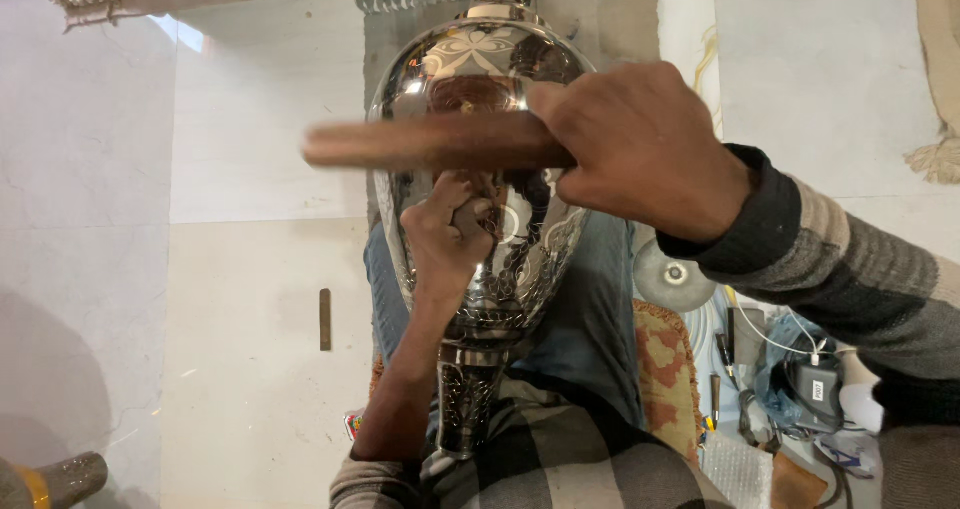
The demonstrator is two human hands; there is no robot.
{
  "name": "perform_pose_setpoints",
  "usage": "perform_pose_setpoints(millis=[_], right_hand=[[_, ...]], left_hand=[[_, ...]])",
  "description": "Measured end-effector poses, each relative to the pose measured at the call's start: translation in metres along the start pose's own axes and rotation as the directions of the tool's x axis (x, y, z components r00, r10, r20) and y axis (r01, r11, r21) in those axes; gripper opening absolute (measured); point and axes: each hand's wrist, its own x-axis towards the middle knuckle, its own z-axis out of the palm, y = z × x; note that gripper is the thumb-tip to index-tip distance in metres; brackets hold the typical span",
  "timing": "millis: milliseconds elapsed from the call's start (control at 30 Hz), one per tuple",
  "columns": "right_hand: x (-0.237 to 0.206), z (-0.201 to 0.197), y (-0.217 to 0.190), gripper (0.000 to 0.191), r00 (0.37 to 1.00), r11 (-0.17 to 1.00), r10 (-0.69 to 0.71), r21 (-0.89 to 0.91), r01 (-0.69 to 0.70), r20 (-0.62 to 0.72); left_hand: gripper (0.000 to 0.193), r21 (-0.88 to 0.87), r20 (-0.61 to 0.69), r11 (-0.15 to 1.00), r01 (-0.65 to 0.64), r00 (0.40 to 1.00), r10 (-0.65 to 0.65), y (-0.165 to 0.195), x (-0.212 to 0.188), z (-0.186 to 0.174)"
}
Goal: The person sits on the floor with a large engraved metal vase held between their legs. They position a small chisel against the vase surface and strike it with a wooden mallet to carve decorative patterns, repositioning the vase and chisel as they work across the design.
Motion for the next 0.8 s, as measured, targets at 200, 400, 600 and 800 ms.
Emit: perform_pose_setpoints(millis=[200,400,600,800], right_hand=[[-0.022,0.009,0.016,0.045,0.931,0.967,0.253,-0.053,-0.248,0.262],[-0.028,0.004,0.017,0.049,0.993,0.995,0.098,0.011,-0.099,0.063],[-0.033,0.01,0.015,0.041,0.955,0.974,0.224,-0.01,-0.226,0.194],[-0.038,0.019,0.014,0.035,0.898,0.942,0.316,0.01,-0.335,0.306]], left_hand=[[0.032,-0.003,0.107,1.0,0.021,0.994,-0.021,-0.004,0.006,-0.005],[0.028,-0.022,0.178,0.998,0.061,0.982,-0.056,-0.003,0.013,-0.006],[0.029,0.0,0.208,0.998,0.066,0.976,-0.065,0.004,0.016,-0.006],[0.048,-0.064,0.278,0.993,0.103,0.957,-0.081,0.007,0.019,-0.009]])
